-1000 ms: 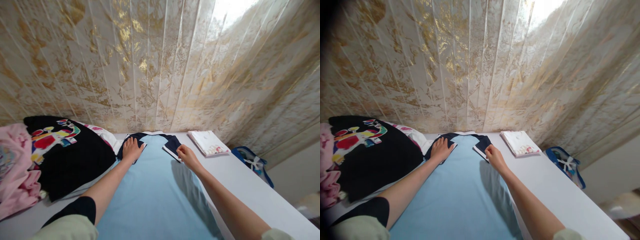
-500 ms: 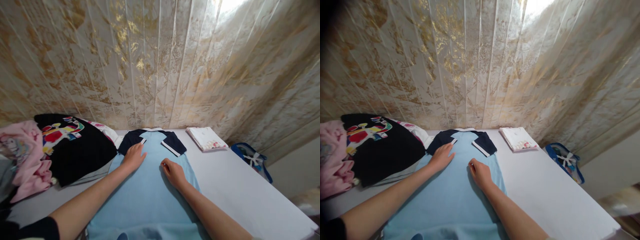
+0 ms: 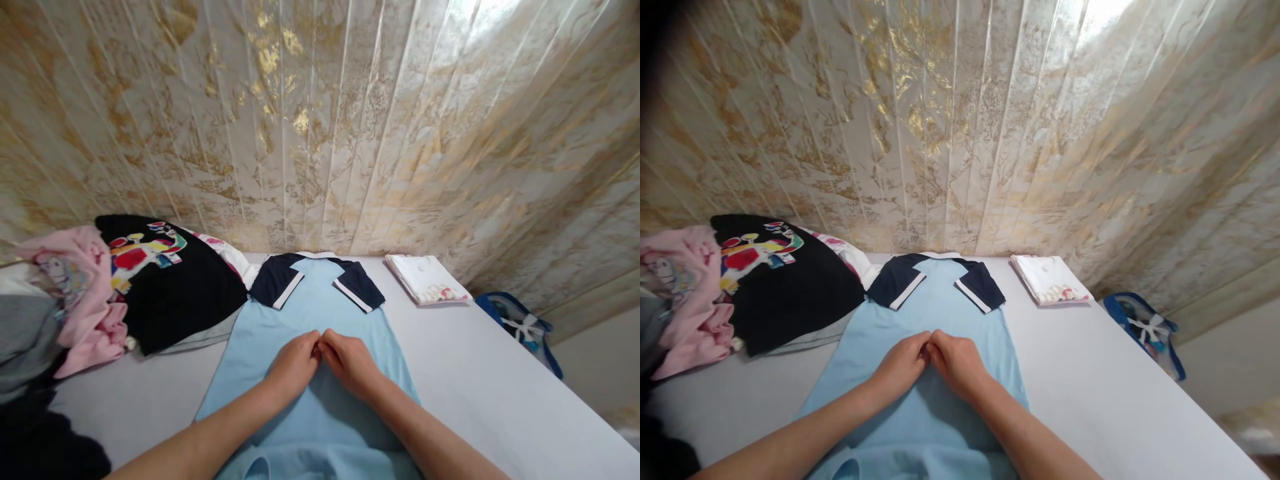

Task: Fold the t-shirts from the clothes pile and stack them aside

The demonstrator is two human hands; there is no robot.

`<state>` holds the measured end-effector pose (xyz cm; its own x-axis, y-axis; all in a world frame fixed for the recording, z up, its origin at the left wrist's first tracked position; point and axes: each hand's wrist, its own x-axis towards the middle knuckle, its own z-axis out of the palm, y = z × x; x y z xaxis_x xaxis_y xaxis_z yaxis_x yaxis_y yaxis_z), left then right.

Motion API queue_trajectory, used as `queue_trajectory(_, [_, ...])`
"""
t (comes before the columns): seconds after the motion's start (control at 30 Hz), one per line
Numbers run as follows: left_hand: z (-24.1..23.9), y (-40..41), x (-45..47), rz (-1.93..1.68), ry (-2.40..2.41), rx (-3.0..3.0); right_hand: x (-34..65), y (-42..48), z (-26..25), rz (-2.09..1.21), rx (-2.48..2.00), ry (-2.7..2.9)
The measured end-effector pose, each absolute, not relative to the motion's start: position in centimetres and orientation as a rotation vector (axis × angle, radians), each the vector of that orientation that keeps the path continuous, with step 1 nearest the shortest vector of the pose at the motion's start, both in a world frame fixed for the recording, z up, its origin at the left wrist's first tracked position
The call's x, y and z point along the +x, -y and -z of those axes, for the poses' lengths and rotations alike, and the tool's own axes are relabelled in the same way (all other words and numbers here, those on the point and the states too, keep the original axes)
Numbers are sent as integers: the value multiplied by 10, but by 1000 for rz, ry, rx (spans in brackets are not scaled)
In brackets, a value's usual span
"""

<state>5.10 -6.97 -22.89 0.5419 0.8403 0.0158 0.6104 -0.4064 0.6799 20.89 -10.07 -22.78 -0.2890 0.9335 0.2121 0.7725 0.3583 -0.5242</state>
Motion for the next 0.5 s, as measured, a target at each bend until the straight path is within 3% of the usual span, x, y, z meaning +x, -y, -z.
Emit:
queue_trajectory(0.3, [233,66,50,-468,-1215,2168,203,97,235,-403,-1434,2122])
queue_trajectory(0.5, [231,63,50,-528,-1174,2021,270,71,235,-88,-1906,1425])
